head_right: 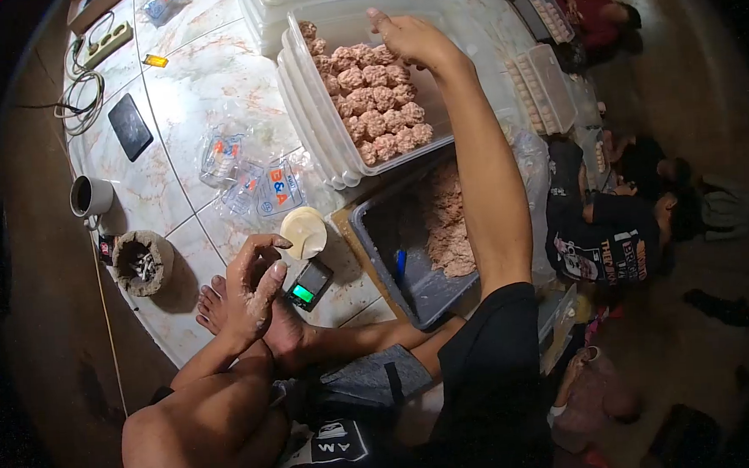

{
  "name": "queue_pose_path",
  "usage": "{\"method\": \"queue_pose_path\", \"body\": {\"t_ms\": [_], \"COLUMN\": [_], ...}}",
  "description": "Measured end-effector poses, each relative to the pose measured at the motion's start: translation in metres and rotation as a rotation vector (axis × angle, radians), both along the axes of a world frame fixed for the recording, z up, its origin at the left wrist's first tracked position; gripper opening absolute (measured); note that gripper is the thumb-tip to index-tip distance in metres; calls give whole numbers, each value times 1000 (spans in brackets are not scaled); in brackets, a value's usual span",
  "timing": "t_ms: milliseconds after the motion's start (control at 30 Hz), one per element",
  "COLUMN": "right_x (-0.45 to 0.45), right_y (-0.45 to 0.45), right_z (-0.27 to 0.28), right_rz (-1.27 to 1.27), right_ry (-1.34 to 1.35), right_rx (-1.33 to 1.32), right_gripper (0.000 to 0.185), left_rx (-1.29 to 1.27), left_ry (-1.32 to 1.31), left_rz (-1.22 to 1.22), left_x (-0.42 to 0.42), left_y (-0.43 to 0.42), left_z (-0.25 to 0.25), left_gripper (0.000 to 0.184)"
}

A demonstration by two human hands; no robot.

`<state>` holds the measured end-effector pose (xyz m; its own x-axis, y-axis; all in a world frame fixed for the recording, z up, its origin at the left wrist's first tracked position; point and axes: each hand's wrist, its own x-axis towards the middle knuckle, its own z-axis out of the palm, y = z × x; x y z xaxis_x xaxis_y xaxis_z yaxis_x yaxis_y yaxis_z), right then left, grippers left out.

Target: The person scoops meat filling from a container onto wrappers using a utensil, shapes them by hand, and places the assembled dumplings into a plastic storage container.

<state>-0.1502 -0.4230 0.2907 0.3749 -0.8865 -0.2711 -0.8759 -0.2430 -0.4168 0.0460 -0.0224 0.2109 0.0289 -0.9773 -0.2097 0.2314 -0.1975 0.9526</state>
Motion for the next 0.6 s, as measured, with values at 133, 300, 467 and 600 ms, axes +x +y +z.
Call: {"method": "queue_pose_path", "body": {"t_ms": [133,300,467,600], "right_x": [-9,-14,-17,-23], "right_y": [8,31,20,17], "right_z": [1,18,-5,-12], "right_rz": [-73,-347,-347,-323], "right_ry": [-66,-93,-240,-254], "right_rx": [44,87,99,62], "right_gripper": [87,82,85,85], "left_rx": [-107,-119,-67,-60], "left_ry": [5,4,5,-47], "left_rz": [56,23,-46,-33], "left_x": [-9,-9,-12,-10], "left_y": [1,5,10,12], "left_z": [0,4,5,13], "left_gripper": [29,26,41,42]}}
